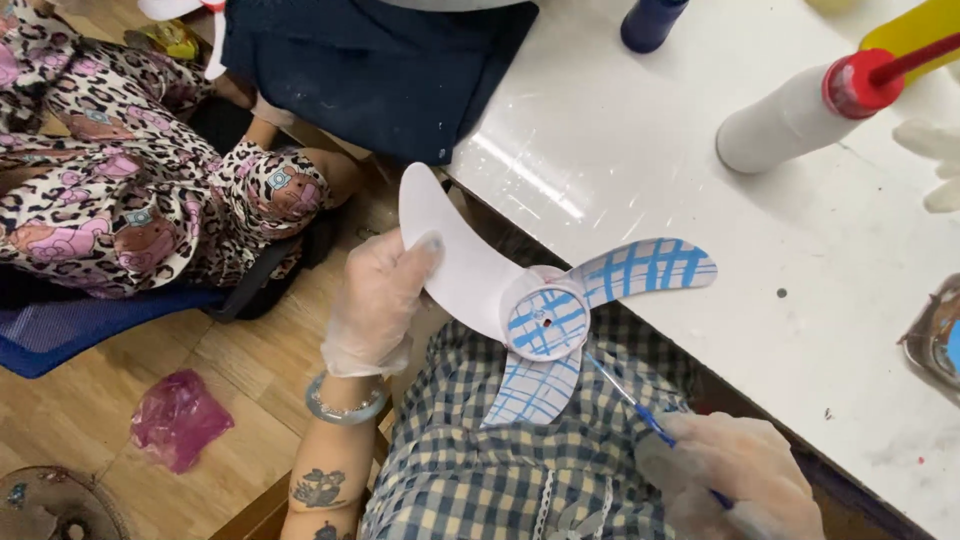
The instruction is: Painting blue stripes on a paper fan and applying liquid to the center using a dropper.
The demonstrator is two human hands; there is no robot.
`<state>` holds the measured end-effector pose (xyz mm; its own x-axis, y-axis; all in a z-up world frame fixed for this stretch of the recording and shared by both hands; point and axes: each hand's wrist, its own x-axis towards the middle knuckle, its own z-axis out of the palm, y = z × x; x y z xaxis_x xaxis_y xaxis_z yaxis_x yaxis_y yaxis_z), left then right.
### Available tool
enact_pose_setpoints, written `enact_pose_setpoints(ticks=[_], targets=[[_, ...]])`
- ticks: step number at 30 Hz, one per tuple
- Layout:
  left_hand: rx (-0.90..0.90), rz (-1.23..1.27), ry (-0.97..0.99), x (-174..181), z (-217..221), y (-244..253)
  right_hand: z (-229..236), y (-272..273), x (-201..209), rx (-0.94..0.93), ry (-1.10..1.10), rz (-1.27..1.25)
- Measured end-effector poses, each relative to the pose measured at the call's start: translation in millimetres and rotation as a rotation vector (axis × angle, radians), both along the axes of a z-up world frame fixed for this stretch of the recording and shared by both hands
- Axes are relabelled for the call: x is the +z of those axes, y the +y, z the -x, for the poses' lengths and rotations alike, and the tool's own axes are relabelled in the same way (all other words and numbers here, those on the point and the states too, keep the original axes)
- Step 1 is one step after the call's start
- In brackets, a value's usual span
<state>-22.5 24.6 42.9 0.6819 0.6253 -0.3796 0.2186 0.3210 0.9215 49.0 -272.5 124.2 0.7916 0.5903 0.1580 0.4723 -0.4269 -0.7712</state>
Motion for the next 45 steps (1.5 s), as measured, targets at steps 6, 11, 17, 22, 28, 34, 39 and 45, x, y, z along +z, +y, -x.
enact_pose_setpoints(ticks=[6,11,17,22,28,34,39,45], targets=[[-0.35,-0.442,0.21,12.5,-31.5,0.5,-15.5,21.1,-52.0,0.16,-0.406,-0.488],[-0.424,-0.557,0.099,15.7,-31.9,-11.3,40.2,-1.9,-41.1,-0.194,-0.218,-0.28],[-0.239,-0.305,0.018,12.9,-32.0,-34.2,15.8,-15.2,-72.4,0.07,-0.427,-0.397],[-0.327,-0.362,0.35,19.1,-33.9,-41.1,15.5,-11.1,-56.5,0.093,-0.445,-0.334],[-0.357,-0.486,0.338,15.4,-23.3,-39.5,9.3,2.3,-74.0,0.1,-0.551,-0.411],[-0.357,-0.489,0.431,22.9,-20.0,-40.5,8.6,2.4,-72.3,0.129,-0.548,-0.395],[-0.358,-0.533,0.392,20.7,-17.7,-40.2,3.6,4.1,-74.9,0.162,-0.621,-0.378],[-0.349,-0.495,0.406,21.3,-18.4,-40.2,8.1,5.4,-67.5,0.123,-0.586,-0.341]])
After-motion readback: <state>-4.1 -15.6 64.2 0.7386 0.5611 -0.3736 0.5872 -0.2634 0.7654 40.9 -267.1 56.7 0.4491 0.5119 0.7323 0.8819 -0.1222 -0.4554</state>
